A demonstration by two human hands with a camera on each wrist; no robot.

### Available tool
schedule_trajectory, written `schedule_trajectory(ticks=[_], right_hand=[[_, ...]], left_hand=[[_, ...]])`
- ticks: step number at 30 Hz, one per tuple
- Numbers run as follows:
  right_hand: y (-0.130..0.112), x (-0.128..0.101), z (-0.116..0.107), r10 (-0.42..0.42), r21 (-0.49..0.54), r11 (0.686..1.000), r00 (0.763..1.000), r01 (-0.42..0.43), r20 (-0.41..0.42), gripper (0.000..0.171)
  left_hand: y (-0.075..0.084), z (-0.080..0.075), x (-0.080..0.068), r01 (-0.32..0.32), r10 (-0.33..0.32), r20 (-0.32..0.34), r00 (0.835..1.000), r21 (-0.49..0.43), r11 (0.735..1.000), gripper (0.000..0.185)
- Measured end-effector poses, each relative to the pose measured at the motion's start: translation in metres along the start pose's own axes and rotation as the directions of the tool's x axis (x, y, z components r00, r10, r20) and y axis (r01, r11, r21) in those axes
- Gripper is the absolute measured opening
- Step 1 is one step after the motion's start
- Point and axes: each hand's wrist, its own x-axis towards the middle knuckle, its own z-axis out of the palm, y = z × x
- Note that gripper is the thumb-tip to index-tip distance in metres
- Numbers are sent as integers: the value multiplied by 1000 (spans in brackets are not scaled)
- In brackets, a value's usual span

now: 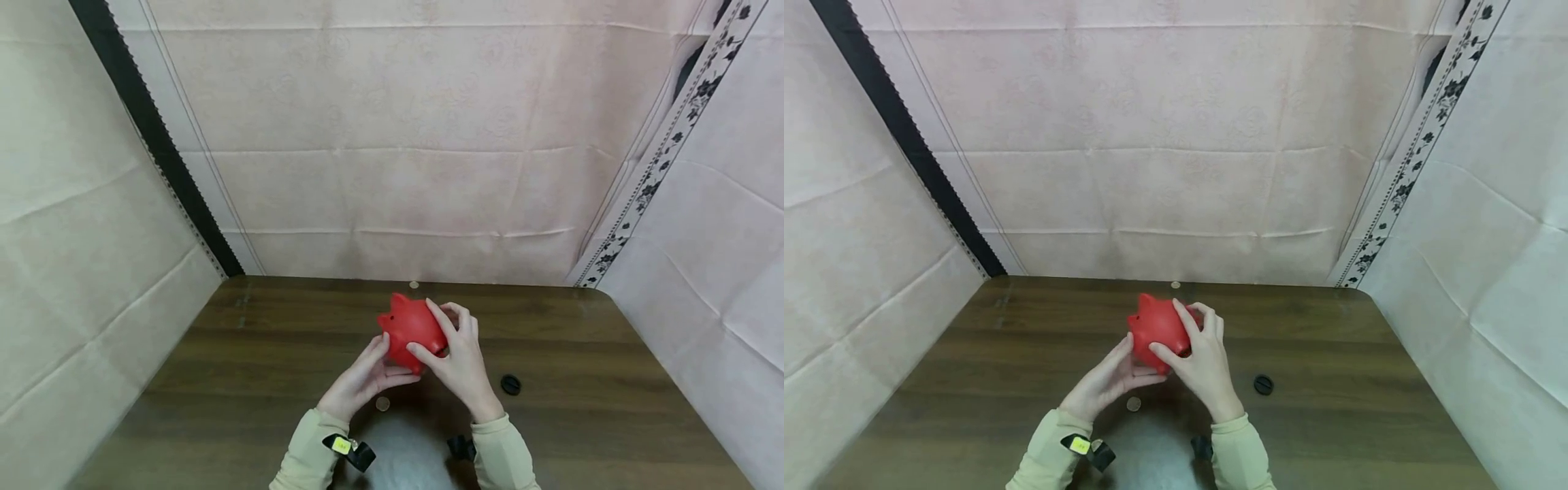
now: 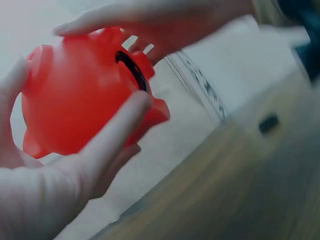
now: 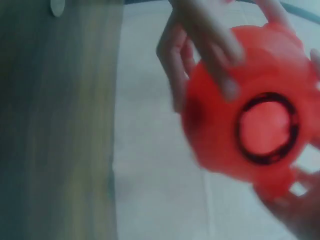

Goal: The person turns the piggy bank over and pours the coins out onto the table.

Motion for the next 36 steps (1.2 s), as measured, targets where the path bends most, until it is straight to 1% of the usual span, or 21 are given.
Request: schedule_trajectory(ticks=[2,3,4,6,8,11,13,15,16,18,20,23,24,25,26,27,28,32,36], right_hand=[[-2,0,-1,-83,6,997,996,83,-17,73],[-2,0,-2,-107,14,994,994,108,-15,74],[-2,0,-2,-121,27,992,993,121,-9,75],[-2,-1,-3,-115,60,992,993,114,17,81],[-1,-2,-2,-76,114,991,996,69,55,88],[1,-3,-1,-17,214,977,996,-3,90,95],[3,-4,0,-13,278,961,996,-13,93,95],[6,-4,1,-52,313,949,996,26,76,95],[8,-4,1,-79,325,944,995,53,67,96],[12,-3,-1,-153,328,936,987,129,48,101],[16,-2,-3,-233,323,923,972,209,38,107],[18,-1,-7,-325,321,900,945,296,39,112],[18,0,-8,-345,318,894,937,315,44,111],[17,0,-8,-359,321,889,932,326,47,110],[16,1,-9,-367,321,886,929,333,49,108],[16,1,-9,-372,322,885,927,337,51,106],[15,1,-9,-375,325,883,926,339,52,105],[16,1,-10,-369,347,880,927,324,70,105],[21,2,-13,-349,363,884,932,293,99,108]], left_hand=[[4,-1,-2,-11,15,52,999,-74,997,57],[5,-1,-2,-23,28,60,998,-83,996,57],[7,-2,-3,-47,52,62,997,-71,996,57],[9,-2,-4,-104,105,34,994,-21,994,58],[11,-4,-5,-166,167,-17,986,48,985,60],[13,-3,-5,-244,260,-88,962,161,956,63],[12,-1,-5,-291,323,-101,941,244,925,67],[12,1,-5,-343,389,-83,917,329,880,72],[12,2,-5,-373,424,-63,904,371,850,76],[11,5,-5,-440,491,-3,871,441,783,83],[11,6,-5,-506,544,74,836,491,710,89],[11,8,-5,-592,595,194,780,538,600,94],[11,8,-5,-613,604,227,764,545,572,96],[11,8,-4,-627,607,252,754,553,549,97],[11,8,-4,-634,608,269,747,562,531,99],[10,8,-3,-637,607,279,744,572,518,101],[10,8,-3,-633,603,282,746,582,510,102],[10,9,-2,-592,596,253,762,646,482,105],[11,10,-3,-541,595,202,778,696,472,102]])
